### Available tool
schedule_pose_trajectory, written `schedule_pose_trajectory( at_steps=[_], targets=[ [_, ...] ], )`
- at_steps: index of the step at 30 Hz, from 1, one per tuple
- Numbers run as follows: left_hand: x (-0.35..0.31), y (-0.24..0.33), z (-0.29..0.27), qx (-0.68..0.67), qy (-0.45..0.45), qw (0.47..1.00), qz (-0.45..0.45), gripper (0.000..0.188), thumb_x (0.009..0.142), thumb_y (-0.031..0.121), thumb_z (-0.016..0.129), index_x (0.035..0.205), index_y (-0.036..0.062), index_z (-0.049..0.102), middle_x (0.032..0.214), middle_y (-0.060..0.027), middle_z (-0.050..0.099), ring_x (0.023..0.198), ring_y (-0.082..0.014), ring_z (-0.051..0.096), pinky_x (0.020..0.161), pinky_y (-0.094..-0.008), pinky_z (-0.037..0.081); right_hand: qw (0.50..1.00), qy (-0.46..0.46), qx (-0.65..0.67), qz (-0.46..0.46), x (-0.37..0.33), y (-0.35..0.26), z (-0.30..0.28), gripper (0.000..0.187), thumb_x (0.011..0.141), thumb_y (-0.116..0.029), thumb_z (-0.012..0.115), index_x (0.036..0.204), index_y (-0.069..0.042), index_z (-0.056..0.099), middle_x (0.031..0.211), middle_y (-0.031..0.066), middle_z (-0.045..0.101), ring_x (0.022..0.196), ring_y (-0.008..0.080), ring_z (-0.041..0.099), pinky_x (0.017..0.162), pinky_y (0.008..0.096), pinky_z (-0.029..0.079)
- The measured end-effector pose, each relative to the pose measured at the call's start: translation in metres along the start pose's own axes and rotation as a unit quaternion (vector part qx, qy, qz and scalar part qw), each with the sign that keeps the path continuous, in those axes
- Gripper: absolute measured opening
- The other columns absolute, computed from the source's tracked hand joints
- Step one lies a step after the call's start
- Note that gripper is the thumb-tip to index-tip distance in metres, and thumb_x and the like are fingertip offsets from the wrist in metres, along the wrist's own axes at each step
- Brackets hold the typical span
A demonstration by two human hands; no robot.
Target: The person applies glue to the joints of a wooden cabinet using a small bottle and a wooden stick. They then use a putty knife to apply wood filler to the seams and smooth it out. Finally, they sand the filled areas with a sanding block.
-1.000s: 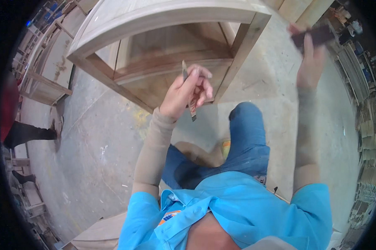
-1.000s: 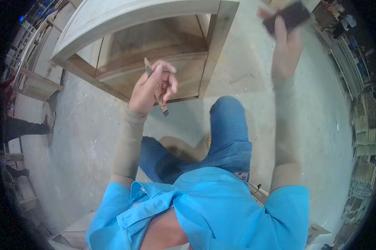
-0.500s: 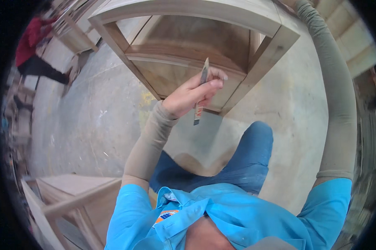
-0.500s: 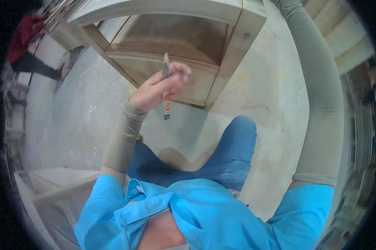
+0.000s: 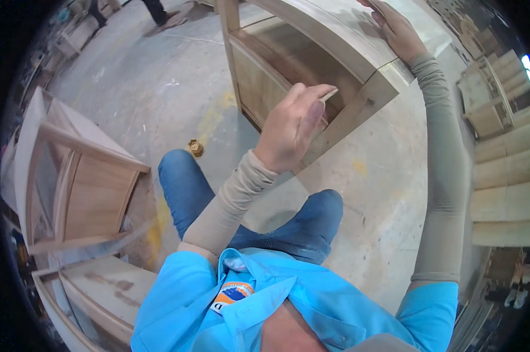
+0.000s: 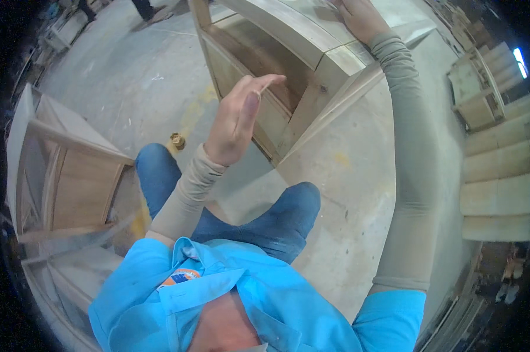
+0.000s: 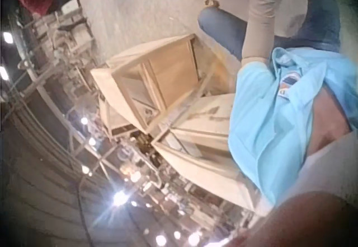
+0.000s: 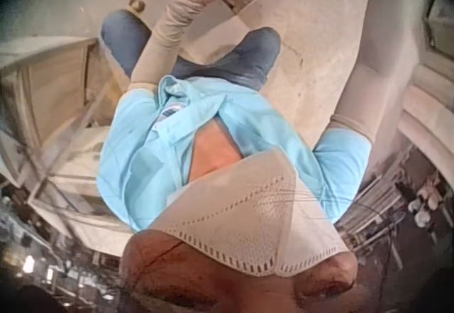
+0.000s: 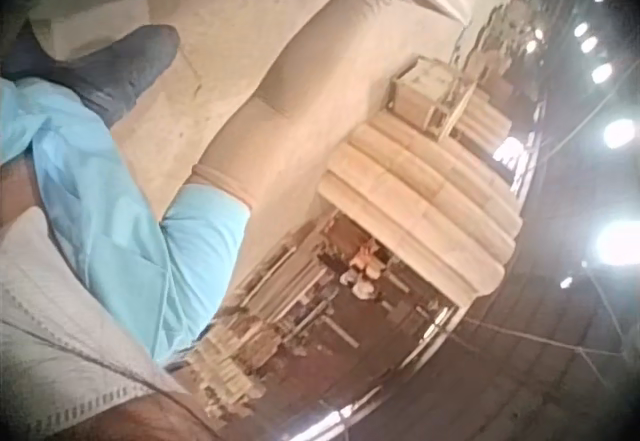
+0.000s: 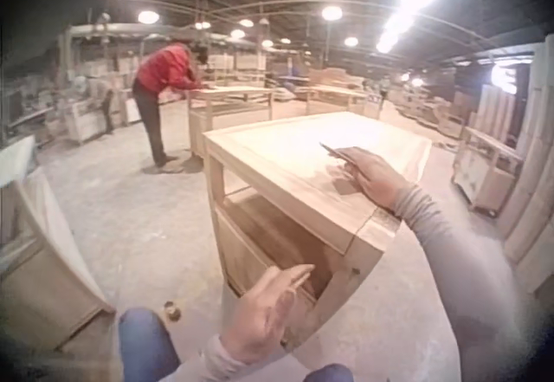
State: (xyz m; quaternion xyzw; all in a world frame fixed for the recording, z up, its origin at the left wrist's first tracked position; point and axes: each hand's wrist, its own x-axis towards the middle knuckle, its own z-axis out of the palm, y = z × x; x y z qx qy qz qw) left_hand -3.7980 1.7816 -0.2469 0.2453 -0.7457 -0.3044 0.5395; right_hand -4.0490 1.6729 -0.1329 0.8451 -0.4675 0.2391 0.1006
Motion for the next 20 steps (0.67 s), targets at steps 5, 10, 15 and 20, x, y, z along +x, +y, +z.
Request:
schedule_pose_trajectory(
  at_steps=[5, 10, 15, 20],
  targets=[
    [0.007, 0.004, 0.029, -0.014, 0.066, 0.997, -0.025, 0.029, 0.098, 0.025, 0.045, 0.088, 0.0013, 0.059, 0.076, -0.0051, 0.047, 0.069, -0.0148, 0.045, 0.065, -0.0258, 0.038, 0.999, 0.043, 0.010, -0.030, 0.005, 0.025, 0.010, 0.031, 0.097, -0.015, 0.044, 0.124, 0.000, 0.049, 0.123, 0.0151, 0.056, 0.110, 0.0276, 0.056, 0.094, 0.0344, 0.042],
    [0.010, -0.012, 0.061, -0.104, 0.150, 0.981, -0.069, 0.021, 0.095, 0.021, 0.055, 0.083, 0.0042, 0.056, 0.074, 0.0010, 0.050, 0.060, -0.0052, 0.045, 0.053, -0.0202, 0.035, 0.997, 0.027, 0.061, -0.044, 0.005, 0.036, 0.012, 0.034, 0.097, -0.016, 0.044, 0.129, -0.004, 0.047, 0.125, 0.0144, 0.054, 0.116, 0.0293, 0.051, 0.097, 0.0340, 0.039],
    [0.016, -0.015, 0.080, -0.250, 0.143, 0.953, -0.097, 0.018, 0.095, 0.024, 0.057, 0.086, 0.0087, 0.057, 0.065, 0.0057, 0.049, 0.051, -0.0007, 0.042, 0.042, -0.0168, 0.031, 0.994, 0.020, 0.097, -0.037, 0.004, 0.042, 0.013, 0.035, 0.097, -0.016, 0.043, 0.130, -0.005, 0.046, 0.124, 0.0145, 0.055, 0.117, 0.0285, 0.051, 0.098, 0.0336, 0.038],
    [0.021, -0.018, 0.082, -0.242, 0.141, 0.950, -0.137, 0.013, 0.092, 0.016, 0.060, 0.087, 0.0041, 0.061, 0.072, 0.0008, 0.050, 0.062, -0.0060, 0.047, 0.055, -0.0235, 0.038, 0.998, 0.008, 0.066, -0.020, 0.009, 0.053, 0.017, 0.037, 0.097, -0.018, 0.045, 0.132, -0.007, 0.045, 0.125, 0.0147, 0.055, 0.117, 0.0259, 0.051, 0.100, 0.0339, 0.036]
  ],
)
